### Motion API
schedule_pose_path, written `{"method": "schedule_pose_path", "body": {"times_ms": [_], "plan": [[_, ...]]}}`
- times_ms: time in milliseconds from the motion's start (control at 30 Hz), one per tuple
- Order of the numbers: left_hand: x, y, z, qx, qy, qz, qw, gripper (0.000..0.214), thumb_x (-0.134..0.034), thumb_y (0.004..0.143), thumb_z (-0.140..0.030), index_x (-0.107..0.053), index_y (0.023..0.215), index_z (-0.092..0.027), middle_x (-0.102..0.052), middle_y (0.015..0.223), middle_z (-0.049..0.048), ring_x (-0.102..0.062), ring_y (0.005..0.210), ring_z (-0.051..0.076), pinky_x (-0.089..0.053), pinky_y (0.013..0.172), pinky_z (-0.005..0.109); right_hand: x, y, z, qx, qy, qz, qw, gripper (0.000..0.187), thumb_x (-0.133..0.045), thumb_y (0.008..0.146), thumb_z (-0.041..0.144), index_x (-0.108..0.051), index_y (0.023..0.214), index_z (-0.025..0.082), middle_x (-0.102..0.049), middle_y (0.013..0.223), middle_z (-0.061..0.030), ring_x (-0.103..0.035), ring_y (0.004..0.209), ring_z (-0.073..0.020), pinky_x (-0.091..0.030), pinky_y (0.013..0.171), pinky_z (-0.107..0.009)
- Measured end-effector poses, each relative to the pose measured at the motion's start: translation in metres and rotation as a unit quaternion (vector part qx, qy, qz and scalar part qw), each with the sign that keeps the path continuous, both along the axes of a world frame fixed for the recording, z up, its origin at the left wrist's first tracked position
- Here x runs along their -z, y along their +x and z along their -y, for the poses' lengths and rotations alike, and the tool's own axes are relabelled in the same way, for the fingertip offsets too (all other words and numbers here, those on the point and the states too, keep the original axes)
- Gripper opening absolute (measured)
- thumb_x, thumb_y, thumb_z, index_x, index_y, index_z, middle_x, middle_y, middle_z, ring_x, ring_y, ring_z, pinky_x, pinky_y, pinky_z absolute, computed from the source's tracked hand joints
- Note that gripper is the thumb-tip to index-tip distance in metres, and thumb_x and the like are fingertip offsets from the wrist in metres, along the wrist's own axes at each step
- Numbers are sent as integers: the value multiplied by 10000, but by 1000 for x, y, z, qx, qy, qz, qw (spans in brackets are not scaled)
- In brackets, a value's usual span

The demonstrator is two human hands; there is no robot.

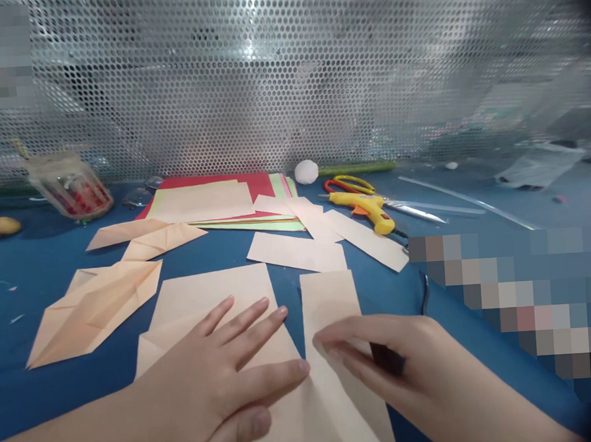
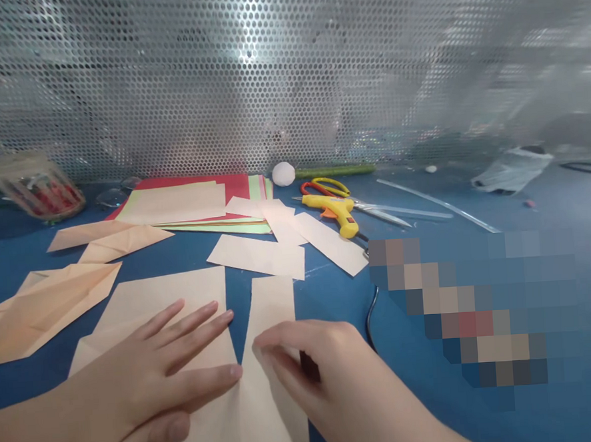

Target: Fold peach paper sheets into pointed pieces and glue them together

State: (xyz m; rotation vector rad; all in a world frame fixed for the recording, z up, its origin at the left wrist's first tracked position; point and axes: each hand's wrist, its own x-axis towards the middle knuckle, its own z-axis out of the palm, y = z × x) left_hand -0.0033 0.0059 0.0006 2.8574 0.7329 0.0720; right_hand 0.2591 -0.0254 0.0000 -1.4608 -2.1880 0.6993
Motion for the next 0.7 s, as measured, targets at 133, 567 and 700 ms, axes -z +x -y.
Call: {"method": "schedule_pose_path", "body": {"times_ms": [133,567,700], "plan": [[1,0,0,43,5,-1,999,459,-431,1057,-269,-409,1506,-362,-273,1618,-7,-317,1477,279,-200,1201,583,-2,1,-1,7,-5,-7,1000,289,-535,916,141,-779,881,291,-796,850,50,-767,796,-167,-610,675,-193],[-10,-1,-9,18,12,-26,999,503,-462,1044,-523,-375,1524,-397,-285,1606,-10,-376,1443,327,-360,1134,600,-4,1,6,5,-9,9,1000,300,-584,889,210,-792,1063,338,-813,979,34,-780,828,-205,-607,591,-220],[-5,-1,-3,20,46,-17,999,549,-519,1004,-326,-369,1529,-383,-256,1622,1,-379,1439,357,-385,1104,634,-3,-1,6,3,-11,-3,1000,301,-567,899,187,-797,1026,333,-814,940,34,-779,846,-207,-614,610,-228]]}}
